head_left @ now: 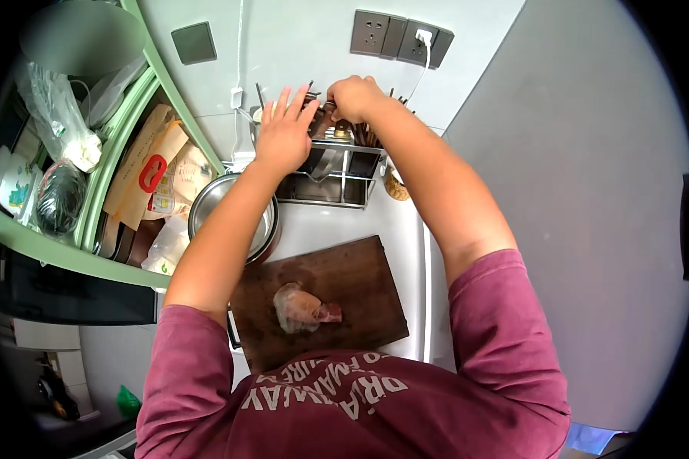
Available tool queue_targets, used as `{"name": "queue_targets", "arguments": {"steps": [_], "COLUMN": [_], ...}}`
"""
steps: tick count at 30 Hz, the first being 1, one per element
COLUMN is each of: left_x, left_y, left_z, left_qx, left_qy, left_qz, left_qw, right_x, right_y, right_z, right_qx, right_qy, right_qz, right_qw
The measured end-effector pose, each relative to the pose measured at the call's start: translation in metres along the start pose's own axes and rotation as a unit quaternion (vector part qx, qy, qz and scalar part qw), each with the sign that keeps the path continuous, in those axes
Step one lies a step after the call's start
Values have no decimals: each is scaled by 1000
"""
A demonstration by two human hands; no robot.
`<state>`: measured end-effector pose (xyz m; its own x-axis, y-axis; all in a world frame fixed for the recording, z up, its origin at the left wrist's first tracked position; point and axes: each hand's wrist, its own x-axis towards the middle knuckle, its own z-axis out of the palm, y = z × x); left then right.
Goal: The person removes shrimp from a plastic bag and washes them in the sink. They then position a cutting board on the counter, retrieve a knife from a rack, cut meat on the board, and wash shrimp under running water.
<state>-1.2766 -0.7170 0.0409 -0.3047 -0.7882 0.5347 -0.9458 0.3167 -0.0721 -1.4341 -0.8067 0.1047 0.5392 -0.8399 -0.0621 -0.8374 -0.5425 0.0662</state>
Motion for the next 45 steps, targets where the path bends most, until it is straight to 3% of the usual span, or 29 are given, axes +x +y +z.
{"name": "queue_targets", "arguments": {"steps": [3,12,15,19,26,30,33,37,39,45], "left_x": [-8,-7,-6,-7,-8,-13,-14,-18,-18,-15], "left_y": [-6,1,3,4,1,-3,-5,-8,-5,2], "left_z": [-2,0,1,5,3,2,-1,-1,-1,4], "left_qx": [-15,-16,-16,-30,-29,-40,-38,-49,-54,-54], "left_qy": [11,6,13,15,6,13,12,10,11,11], "left_qz": [2,-3,-7,-19,-37,-39,-45,-55,-57,-63], "left_qw": [1000,1000,1000,999,999,998,998,997,997,996], "right_x": [-5,-7,-6,-6,-8,-9,-9,-12,-11,-23], "right_y": [0,-3,2,15,4,-9,-10,-3,1,5], "right_z": [-2,-14,-12,-16,-2,-7,-8,-12,-18,-58], "right_qx": [53,17,51,105,41,36,22,105,129,312], "right_qy": [17,-24,22,88,29,8,41,155,244,347], "right_qz": [-12,69,88,35,-14,5,-15,-38,-59,-60], "right_qw": [998,997,995,990,999,999,999,982,959,882]}}
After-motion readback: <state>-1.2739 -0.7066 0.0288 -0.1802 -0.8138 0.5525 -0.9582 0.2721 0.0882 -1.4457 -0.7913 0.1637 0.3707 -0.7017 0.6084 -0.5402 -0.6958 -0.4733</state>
